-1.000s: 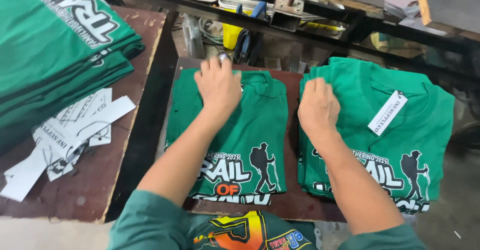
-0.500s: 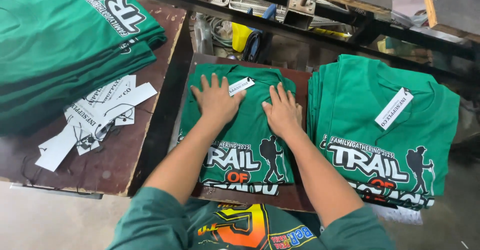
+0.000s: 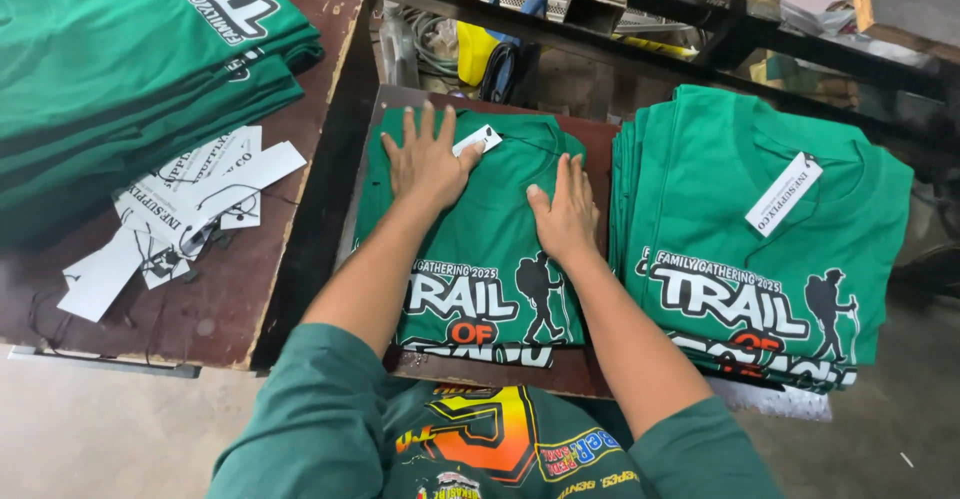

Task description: Manually attaching brand tags to the collars of folded green t-shirts at a garment factory workstation.

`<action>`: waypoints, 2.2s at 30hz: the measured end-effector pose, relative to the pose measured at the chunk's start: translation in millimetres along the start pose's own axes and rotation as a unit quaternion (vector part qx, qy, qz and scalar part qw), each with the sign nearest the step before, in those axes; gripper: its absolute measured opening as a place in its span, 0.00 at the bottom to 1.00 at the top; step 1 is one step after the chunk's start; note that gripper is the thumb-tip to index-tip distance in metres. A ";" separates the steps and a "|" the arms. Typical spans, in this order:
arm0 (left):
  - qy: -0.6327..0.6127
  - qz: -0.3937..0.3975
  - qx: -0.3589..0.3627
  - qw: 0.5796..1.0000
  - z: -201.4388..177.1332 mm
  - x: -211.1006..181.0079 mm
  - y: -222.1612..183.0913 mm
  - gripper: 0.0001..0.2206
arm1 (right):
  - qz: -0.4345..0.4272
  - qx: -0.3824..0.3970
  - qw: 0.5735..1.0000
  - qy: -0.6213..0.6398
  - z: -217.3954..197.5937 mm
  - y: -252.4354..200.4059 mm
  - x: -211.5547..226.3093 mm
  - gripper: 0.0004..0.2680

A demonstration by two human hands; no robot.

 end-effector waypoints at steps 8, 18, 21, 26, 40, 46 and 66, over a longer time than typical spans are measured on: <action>-0.099 0.301 0.008 0.949 -29.9 -61.0 -148.1 0.32 | 0.110 -0.122 0.936 0.311 -7.4 -58.0 -37.9 0.25; -0.116 0.384 -0.010 0.916 3.7 -62.8 -201.0 0.31 | -0.006 -0.218 0.860 0.461 7.3 -80.4 -62.2 0.16; -0.143 0.380 -0.034 0.913 0.0 -58.8 -201.2 0.32 | -0.076 -0.276 0.880 0.379 -2.7 -71.9 -57.7 0.14; -0.141 0.399 -0.079 0.903 -1.1 -57.5 -209.3 0.32 | -0.052 -0.266 0.934 0.233 19.1 -3.2 -48.0 0.17; -0.148 0.389 -0.099 0.904 0.0 -56.5 -208.5 0.28 | 0.052 -0.207 0.975 0.055 19.0 36.4 -44.6 0.08; -0.150 0.382 -0.092 0.907 2.9 -53.4 -208.3 0.28 | -0.007 -0.204 0.978 -0.051 23.7 41.7 -64.4 0.04; -0.217 0.297 -0.138 0.920 44.6 -56.8 -195.4 0.09 | 0.098 -0.107 0.803 0.578 -53.3 -167.4 -91.1 0.08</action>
Point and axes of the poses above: each hand's wrist, its own y-axis towards the middle knuckle, its own z-axis out of the palm, x = y × z, the point moved 2 cm from there along y, towards the middle knuckle, and after that the axes turned 10 degrees about -x, right-handed, at the moved point
